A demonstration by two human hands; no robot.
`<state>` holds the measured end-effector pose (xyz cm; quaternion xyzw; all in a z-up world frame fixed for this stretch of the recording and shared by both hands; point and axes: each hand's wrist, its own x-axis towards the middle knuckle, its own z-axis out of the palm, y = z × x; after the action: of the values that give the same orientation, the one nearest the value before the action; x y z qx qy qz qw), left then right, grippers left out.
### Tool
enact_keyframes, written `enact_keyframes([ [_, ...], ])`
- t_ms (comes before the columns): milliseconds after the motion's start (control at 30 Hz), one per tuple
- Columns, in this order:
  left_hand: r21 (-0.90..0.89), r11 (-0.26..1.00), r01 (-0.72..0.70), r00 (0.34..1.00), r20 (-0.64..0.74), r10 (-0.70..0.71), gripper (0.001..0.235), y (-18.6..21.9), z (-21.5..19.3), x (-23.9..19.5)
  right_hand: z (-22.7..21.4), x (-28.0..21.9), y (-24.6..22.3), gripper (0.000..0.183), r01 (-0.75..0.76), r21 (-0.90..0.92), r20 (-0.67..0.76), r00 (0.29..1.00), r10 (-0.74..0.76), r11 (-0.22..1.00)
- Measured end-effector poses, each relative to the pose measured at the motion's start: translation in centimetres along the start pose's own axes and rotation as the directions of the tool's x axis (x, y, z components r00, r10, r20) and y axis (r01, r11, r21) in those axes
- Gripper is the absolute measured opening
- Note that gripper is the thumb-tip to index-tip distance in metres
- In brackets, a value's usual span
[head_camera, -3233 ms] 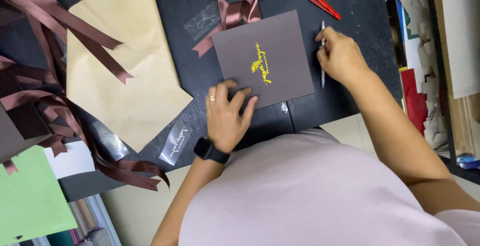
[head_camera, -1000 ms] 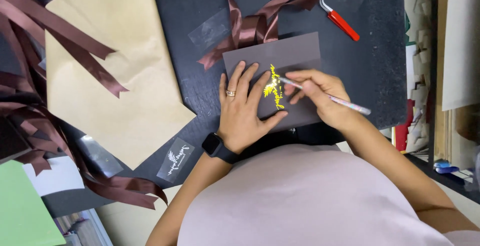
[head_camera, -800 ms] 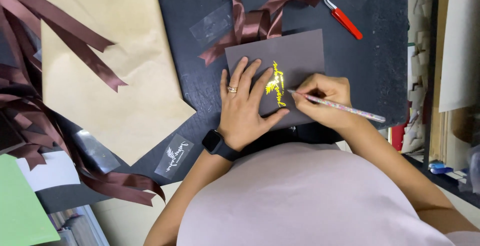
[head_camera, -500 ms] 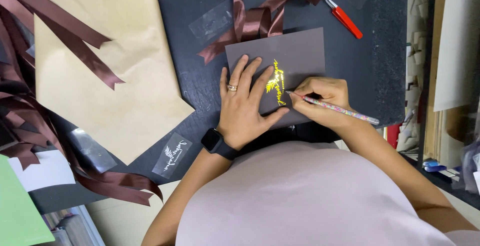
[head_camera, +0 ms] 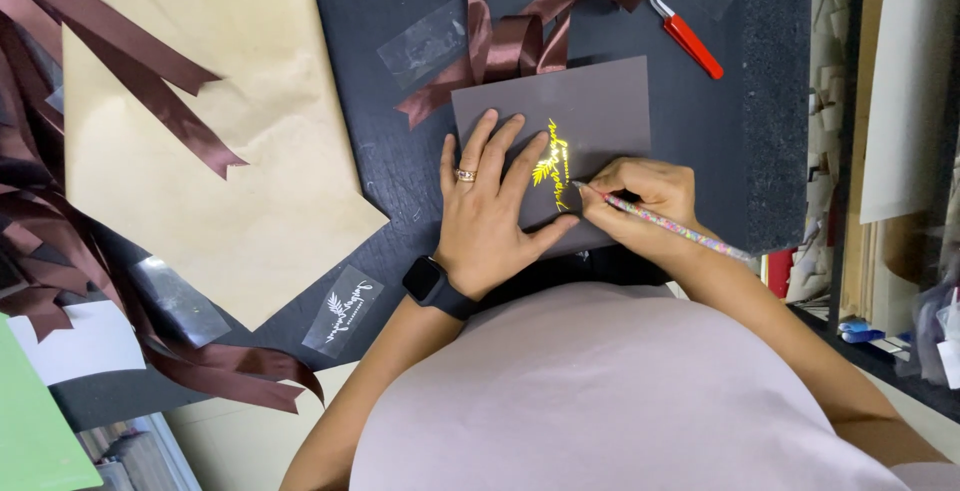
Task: Applying gold vinyl lettering and decorations to a graduation cap using a pen tool, tweezers, and a glue gun.
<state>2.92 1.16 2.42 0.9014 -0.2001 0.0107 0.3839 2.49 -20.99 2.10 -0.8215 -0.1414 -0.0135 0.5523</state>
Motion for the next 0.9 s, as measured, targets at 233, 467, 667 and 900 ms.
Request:
enact_keyframes([
  [233, 0.007, 1.000, 0.000, 1.000, -0.004, 0.000, 0.083, 0.04, 0.05, 0.01, 0.34, -0.55, 0.05, 0.015, 0.000, -0.050, -0.030, 1.000, -0.001, 0.999],
  [467, -0.005, 1.000, 0.008, 1.000, 0.006, -0.008, 0.082, 0.12, -0.10, 0.02, 0.36, -0.43, 0.01, 0.016, -0.016, -0.033, -0.033, 0.999, 0.014, 0.999],
  [667, 0.003, 1.000, 0.008, 1.000, 0.003, -0.008, 0.083, 0.08, -0.06, 0.01, 0.43, -0.36, -0.07, 0.017, -0.007, -0.050, -0.036, 0.999, 0.005, 0.999],
  [900, -0.001, 1.000, 0.007, 1.000, 0.002, -0.007, 0.083, 0.05, 0.03, 0.02, 0.56, -0.33, -0.24, 0.017, -0.004, -0.048, -0.053, 0.999, 0.001, 0.999],
])
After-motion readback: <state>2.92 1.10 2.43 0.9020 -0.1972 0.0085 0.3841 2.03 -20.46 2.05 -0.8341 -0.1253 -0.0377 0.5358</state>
